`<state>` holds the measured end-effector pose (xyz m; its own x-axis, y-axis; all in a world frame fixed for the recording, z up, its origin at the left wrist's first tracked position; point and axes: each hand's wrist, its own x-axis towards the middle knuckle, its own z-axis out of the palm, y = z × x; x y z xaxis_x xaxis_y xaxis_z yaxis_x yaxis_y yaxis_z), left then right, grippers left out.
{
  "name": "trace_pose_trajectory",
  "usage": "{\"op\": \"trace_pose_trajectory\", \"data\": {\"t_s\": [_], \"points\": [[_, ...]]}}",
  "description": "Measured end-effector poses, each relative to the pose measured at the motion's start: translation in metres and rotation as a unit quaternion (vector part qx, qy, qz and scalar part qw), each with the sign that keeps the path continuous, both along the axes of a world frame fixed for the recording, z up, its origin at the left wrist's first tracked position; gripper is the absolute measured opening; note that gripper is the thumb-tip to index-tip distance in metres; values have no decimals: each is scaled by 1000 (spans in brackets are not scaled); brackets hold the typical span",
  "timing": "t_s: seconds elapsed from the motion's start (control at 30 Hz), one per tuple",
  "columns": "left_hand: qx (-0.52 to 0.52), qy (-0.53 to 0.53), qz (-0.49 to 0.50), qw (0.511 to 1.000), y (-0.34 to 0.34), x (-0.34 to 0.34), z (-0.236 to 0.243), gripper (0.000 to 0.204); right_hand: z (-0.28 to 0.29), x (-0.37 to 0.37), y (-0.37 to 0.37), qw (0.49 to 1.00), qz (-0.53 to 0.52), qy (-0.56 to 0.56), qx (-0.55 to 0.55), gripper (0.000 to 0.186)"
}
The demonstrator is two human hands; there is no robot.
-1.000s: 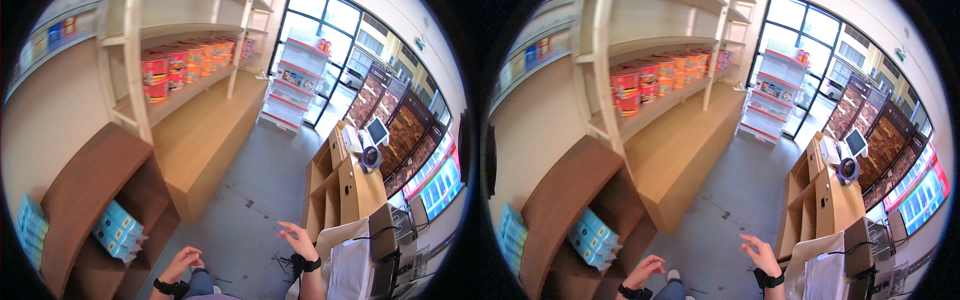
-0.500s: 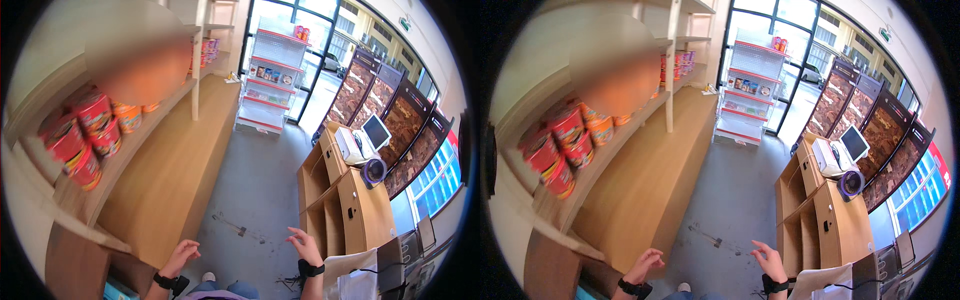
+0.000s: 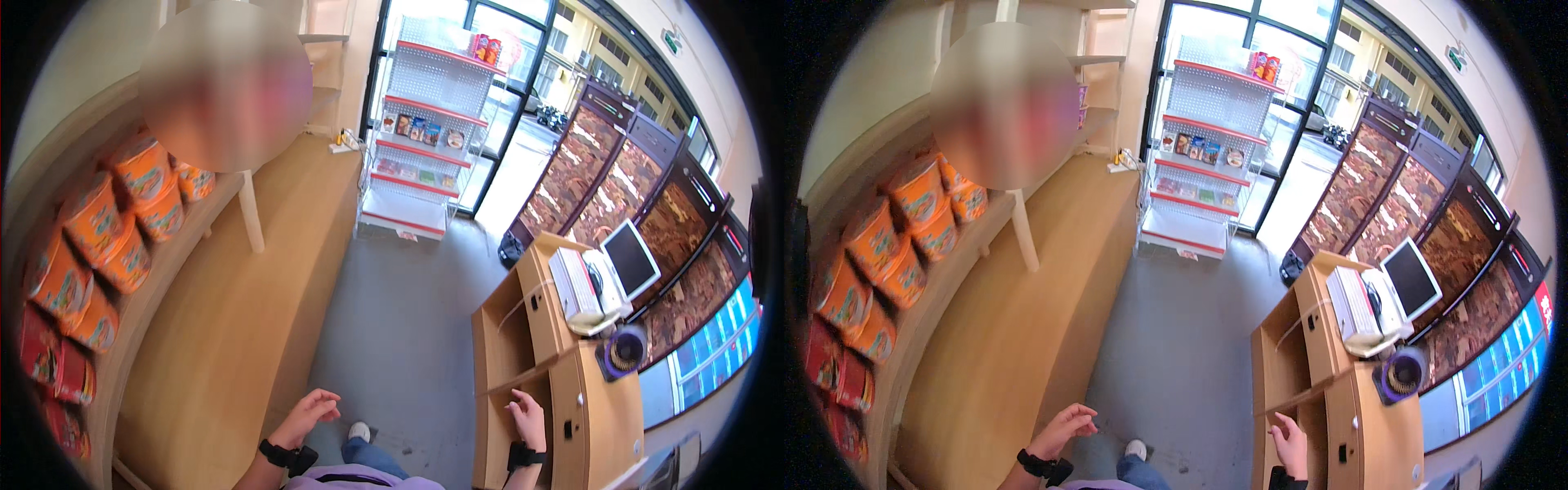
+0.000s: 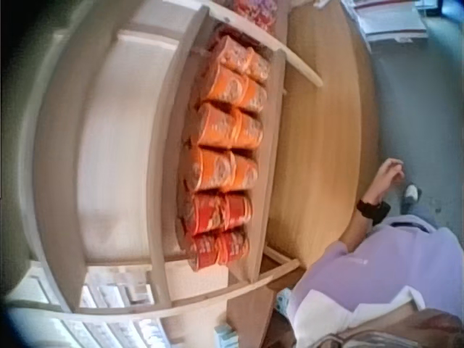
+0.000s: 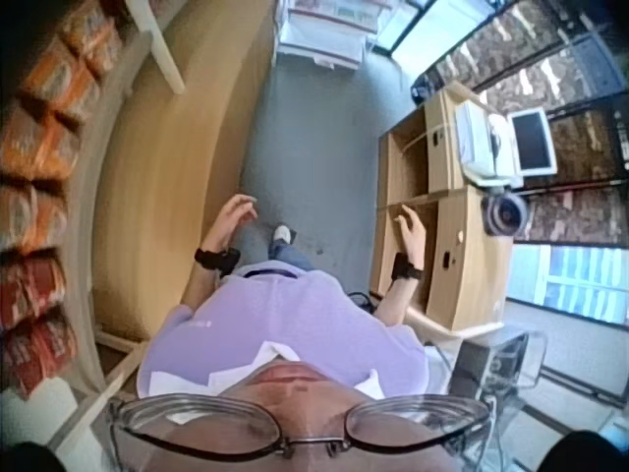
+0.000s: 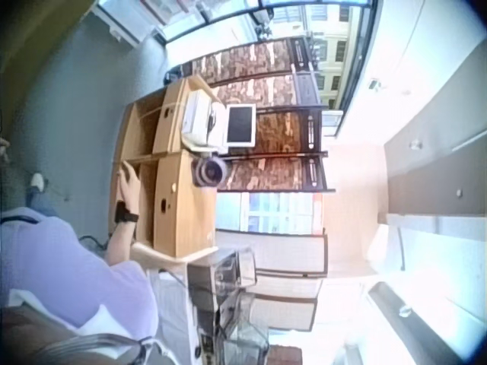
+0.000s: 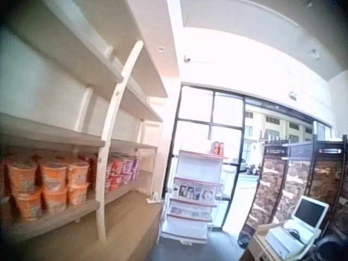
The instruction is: Picking up multiple snack items from one shelf and organizing them onto another shelf.
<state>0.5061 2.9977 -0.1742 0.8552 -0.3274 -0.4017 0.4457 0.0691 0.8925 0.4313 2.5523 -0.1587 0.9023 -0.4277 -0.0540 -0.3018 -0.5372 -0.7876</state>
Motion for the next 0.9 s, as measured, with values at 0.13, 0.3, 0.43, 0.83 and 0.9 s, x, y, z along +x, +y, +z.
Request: {"op": "trace_pose_trajectory", "data": {"t_s": [0.13, 0.3, 0.43, 0.83, 0.9], "points": [[-49, -16, 36, 998, -20, 93, 8, 22, 35, 156, -1, 991, 84, -62, -79, 33], [-46, -17, 98, 994, -24, 195, -1, 22, 50, 327, 61, 957, 274, -70, -64, 32], [-21, 6, 126, 992, -22, 281, -21, 21, 34, 437, 79, 926, 352, -46, -129, 32], [-11, -43, -2, 999, -126, 637, 17, 19, -8, 633, -67, 989, 127, 46, -52, 37], [-22, -59, -44, 997, -157, 683, 20, 21, -17, 655, -93, 992, 93, 60, -62, 38]]}}
